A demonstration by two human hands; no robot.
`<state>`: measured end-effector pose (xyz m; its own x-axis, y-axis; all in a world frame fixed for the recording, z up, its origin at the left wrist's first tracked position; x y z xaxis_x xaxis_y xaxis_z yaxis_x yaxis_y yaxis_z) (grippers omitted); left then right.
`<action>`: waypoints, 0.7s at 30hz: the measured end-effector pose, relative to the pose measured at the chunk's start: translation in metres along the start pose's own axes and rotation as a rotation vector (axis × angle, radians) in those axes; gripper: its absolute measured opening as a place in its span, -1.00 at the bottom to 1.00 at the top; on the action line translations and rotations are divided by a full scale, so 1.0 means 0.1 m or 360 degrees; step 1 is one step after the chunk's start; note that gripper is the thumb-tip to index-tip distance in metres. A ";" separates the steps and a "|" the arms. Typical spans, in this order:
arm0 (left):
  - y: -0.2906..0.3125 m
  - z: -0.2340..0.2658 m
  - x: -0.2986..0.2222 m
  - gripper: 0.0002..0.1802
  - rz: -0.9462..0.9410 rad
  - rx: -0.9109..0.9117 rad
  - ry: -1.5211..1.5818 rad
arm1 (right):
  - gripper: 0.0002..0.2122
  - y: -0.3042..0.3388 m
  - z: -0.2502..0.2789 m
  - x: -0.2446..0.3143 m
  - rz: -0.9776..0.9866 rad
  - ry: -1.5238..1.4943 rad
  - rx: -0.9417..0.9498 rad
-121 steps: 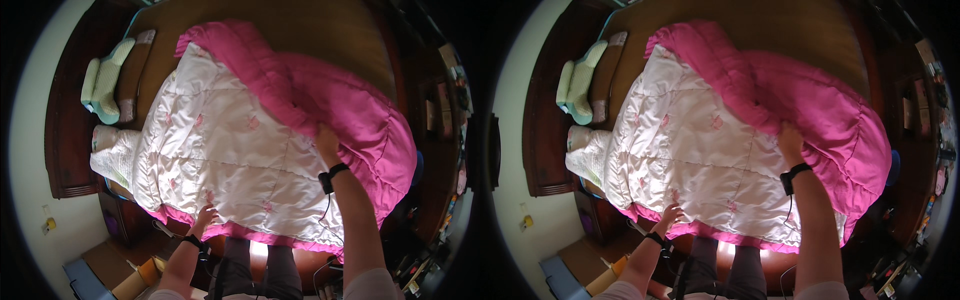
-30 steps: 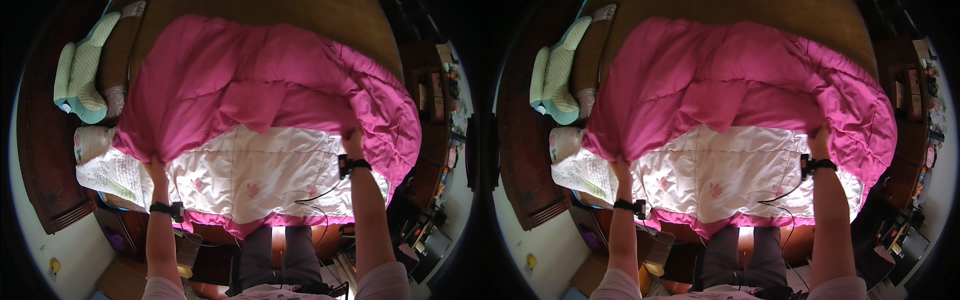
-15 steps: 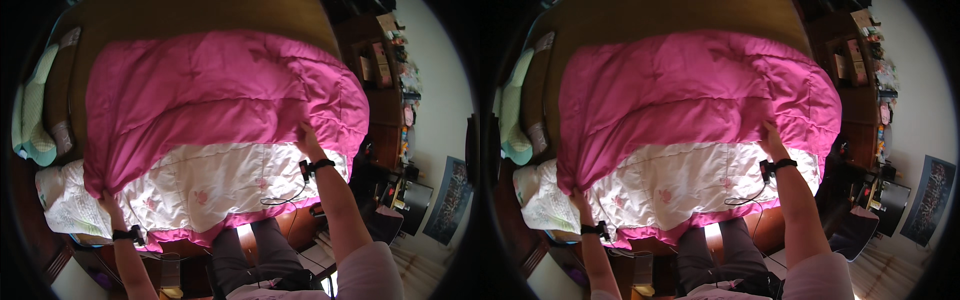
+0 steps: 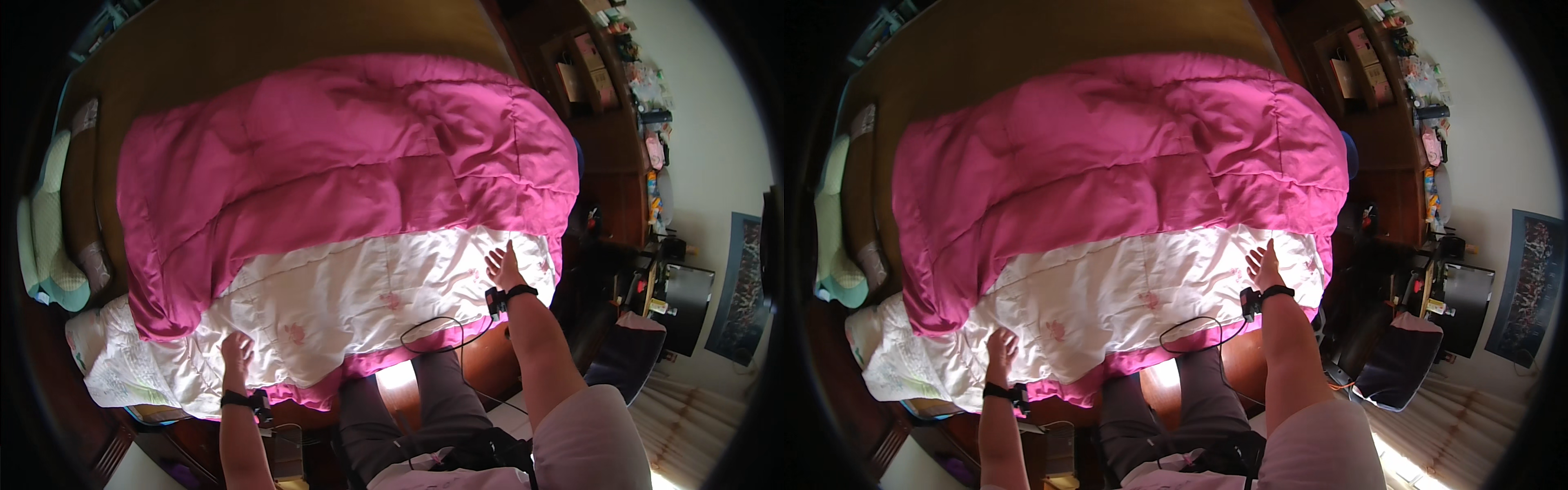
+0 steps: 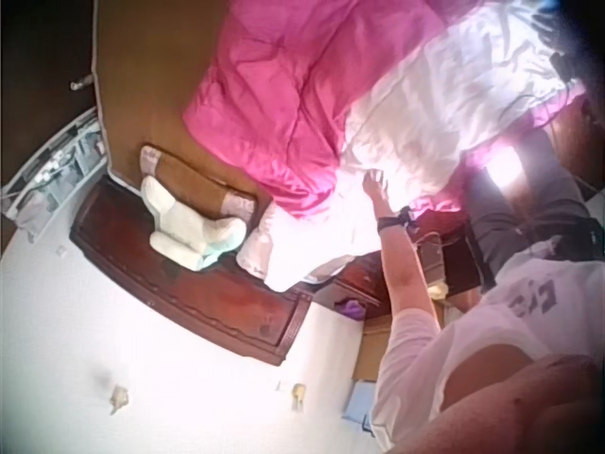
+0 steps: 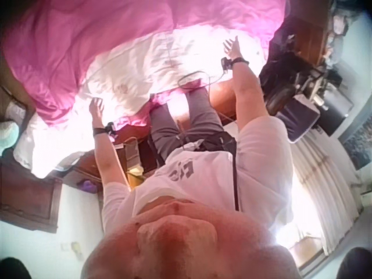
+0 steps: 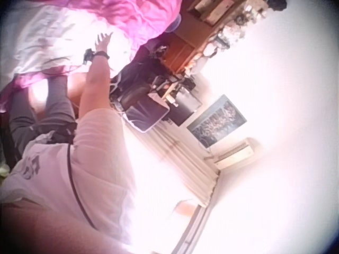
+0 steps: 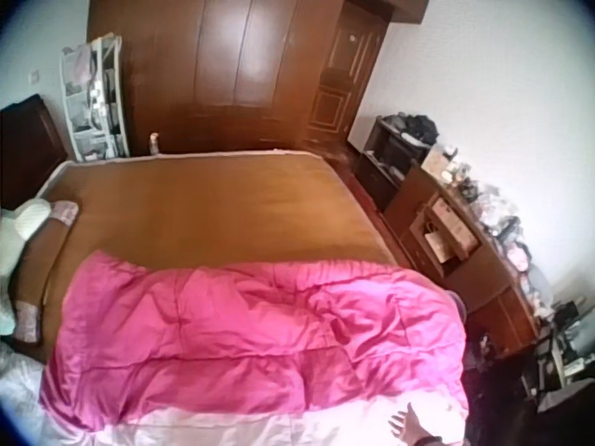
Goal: The person folds a patterned blanket and a pink duvet on a bed, then uses a purple cloth to wipe the top of a wooden nightstand.
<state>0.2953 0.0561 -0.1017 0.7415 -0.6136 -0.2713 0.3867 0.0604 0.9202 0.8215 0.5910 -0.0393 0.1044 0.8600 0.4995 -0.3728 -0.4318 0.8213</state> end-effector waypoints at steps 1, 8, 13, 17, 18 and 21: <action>0.20 -0.24 0.00 -0.76 0.0029 0.0052 -0.0015 | -0.42 -0.09 0.12 0.07 -0.0019 -0.0071 -0.0075; 0.51 -1.38 0.20 -0.79 -0.0185 -0.0155 -0.0087 | -0.59 -1.17 0.96 0.85 0.0192 -0.0400 -0.0236; 0.87 -1.98 0.13 -0.80 -0.0408 -0.0354 -0.0285 | -0.30 -1.71 1.32 1.44 0.0275 -0.0195 -0.0087; 1.37 -2.77 0.07 -0.76 -0.0191 -0.0067 -0.0360 | -0.47 -1.82 1.29 1.58 -0.0306 -0.0802 -0.0051; 1.46 -3.08 0.08 -0.74 -0.0157 0.0058 -0.0433 | -0.57 -2.02 1.36 1.70 -0.0219 -0.0942 0.0129; 1.57 -3.70 0.18 -0.76 -0.0009 0.0088 -0.0463 | -0.78 -2.48 1.53 2.22 -0.0002 -0.1022 0.0324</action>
<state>0.5725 0.3459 -0.0667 0.5482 -0.8141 -0.1915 0.3539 0.0184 0.9351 1.0784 0.8470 -0.0901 0.6559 0.5552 0.5114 -0.1977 -0.5275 0.8262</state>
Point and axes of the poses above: each hand's wrist, its own y-axis away from the middle knuckle, its own z-axis out of the back of the hand, x = y × z, the point moved 5 cm from there along -y, towards the middle knuckle, and after that the axes turned 7 degrees about -y, right-handed, at the moved point
